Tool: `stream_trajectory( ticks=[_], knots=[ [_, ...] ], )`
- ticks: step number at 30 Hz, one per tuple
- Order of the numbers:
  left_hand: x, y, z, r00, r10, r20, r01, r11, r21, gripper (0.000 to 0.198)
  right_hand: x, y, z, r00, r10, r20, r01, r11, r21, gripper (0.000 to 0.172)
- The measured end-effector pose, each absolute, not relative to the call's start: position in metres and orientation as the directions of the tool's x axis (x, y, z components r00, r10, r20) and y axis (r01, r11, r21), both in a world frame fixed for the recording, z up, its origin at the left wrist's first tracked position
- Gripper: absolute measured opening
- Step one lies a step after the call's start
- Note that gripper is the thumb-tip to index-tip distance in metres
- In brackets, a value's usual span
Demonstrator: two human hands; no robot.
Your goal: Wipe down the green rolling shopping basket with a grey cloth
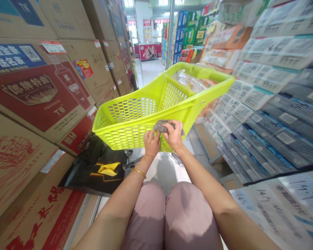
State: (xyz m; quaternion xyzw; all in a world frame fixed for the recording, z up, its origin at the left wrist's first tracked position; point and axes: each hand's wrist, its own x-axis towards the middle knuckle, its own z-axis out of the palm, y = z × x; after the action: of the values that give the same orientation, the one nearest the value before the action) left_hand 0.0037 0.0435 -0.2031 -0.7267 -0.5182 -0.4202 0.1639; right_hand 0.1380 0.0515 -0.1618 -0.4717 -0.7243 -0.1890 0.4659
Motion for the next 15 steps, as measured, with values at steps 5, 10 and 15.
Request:
stream_trajectory(
  ticks=[5,10,15],
  knots=[
    [0.004,0.042,-0.202,0.097,0.655,0.749,0.880,-0.408,0.244,0.023,0.144,0.038,-0.211,-0.208,0.679,0.704,0.889,0.432,-0.154,0.022],
    [0.006,0.042,-0.199,0.080,0.665,0.742,0.884,-0.391,0.256,0.027,0.147,0.031,-0.232,-0.264,0.753,0.603,0.898,0.420,-0.131,0.023],
    [0.005,0.042,-0.199,0.093,0.655,0.750,0.887,-0.397,0.237,0.028,0.144,0.029,-0.239,-0.279,0.771,0.573,0.897,0.422,-0.130,0.025]
  ],
)
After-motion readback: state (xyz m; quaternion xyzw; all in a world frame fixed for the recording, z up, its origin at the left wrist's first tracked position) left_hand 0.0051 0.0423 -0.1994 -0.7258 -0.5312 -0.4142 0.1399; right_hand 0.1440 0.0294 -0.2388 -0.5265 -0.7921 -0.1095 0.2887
